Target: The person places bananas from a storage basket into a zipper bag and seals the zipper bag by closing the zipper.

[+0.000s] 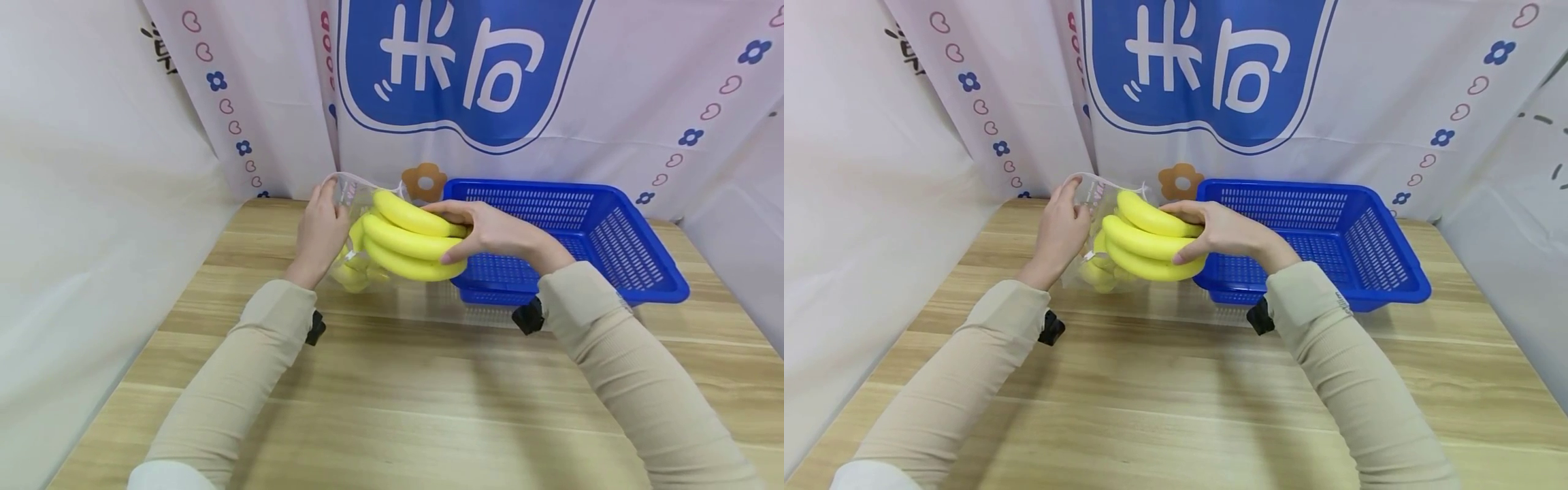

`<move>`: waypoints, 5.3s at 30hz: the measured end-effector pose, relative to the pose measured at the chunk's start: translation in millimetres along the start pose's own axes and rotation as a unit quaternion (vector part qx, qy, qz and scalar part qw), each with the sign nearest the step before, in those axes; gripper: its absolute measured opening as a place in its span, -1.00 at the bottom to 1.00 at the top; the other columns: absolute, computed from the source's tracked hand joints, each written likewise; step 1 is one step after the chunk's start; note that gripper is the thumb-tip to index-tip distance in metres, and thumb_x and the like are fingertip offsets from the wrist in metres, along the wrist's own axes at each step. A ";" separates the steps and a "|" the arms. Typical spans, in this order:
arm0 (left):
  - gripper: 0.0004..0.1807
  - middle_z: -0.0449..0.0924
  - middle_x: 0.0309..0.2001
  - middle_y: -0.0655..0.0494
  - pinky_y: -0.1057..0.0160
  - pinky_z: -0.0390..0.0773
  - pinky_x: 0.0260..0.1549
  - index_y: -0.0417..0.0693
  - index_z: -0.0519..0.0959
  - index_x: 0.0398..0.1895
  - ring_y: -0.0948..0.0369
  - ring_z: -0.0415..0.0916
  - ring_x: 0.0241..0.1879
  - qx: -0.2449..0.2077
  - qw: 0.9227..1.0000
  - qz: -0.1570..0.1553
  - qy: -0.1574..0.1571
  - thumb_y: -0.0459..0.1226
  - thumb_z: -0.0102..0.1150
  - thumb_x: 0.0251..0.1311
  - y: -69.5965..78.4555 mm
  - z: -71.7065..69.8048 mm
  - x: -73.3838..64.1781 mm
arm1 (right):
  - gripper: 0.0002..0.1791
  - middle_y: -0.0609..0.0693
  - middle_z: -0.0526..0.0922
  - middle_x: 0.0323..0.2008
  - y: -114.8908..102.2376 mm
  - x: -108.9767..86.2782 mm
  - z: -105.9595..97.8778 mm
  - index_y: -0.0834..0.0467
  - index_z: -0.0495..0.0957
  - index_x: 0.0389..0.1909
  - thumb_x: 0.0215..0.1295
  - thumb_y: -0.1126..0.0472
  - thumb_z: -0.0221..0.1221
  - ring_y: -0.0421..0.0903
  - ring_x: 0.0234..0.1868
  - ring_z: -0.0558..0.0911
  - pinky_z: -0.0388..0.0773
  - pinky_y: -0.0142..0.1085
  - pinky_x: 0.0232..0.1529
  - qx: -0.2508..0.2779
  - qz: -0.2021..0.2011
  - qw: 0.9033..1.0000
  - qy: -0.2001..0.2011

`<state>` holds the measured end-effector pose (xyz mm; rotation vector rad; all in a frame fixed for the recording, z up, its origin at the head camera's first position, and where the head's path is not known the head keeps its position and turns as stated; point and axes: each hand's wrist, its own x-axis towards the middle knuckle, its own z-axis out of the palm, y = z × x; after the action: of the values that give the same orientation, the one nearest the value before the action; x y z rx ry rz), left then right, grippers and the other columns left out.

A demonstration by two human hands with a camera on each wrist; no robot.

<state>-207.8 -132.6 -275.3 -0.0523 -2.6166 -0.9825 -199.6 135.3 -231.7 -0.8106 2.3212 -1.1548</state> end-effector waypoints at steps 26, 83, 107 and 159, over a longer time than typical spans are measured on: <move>-0.06 -0.19 0.54 -0.04 0.11 -0.21 0.53 -0.24 -0.08 0.49 0.03 -0.22 0.53 -0.193 0.973 -0.025 -0.126 -0.66 -0.31 -0.16 19.6 3.3 8.7 | -0.23 0.05 0.60 -0.05 -14.1 30.9 15.8 0.00 0.34 0.34 0.07 -0.08 0.32 -0.03 -0.17 0.46 0.42 -0.26 -0.15 -0.163 0.001 0.977 0.135; -0.07 -0.23 0.56 0.06 0.20 -0.05 0.50 -0.13 -0.07 0.50 0.02 -0.02 0.50 -0.295 0.943 -0.035 -0.148 -0.73 -0.39 -0.07 31.0 -11.6 4.7 | -0.70 0.13 0.67 -0.06 -23.4 57.9 29.6 0.19 0.59 -0.08 0.41 0.06 0.05 0.04 -0.20 0.70 0.65 -0.25 -0.19 -0.085 0.070 0.965 0.238; -0.38 0.29 0.40 -0.02 -0.23 0.29 0.25 0.14 0.35 0.34 -0.11 0.28 0.32 0.004 0.971 0.034 -0.237 0.12 0.06 0.26 -30.7 -56.4 15.2 | -0.69 0.25 0.64 -0.13 -29.6 43.9 -3.7 0.34 0.56 -0.12 0.42 0.18 -0.04 0.10 -0.12 0.66 0.63 -0.17 0.03 -0.038 0.072 0.933 0.350; -0.56 0.66 -0.12 0.18 0.41 0.52 -0.04 -0.18 0.51 0.07 0.43 0.50 -0.19 -0.216 0.975 -0.031 -0.051 -0.05 0.06 0.30 -27.7 -58.3 14.2 | -0.62 0.18 0.62 -0.15 -16.6 29.2 -13.0 0.26 0.60 -0.01 0.36 0.06 0.11 0.01 -0.20 0.50 0.50 -0.27 -0.19 -0.094 0.113 0.911 0.386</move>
<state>-207.6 -192.4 -247.2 -0.1299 -2.4547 -1.5921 -223.7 115.4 -214.1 -0.1047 3.0948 -1.3152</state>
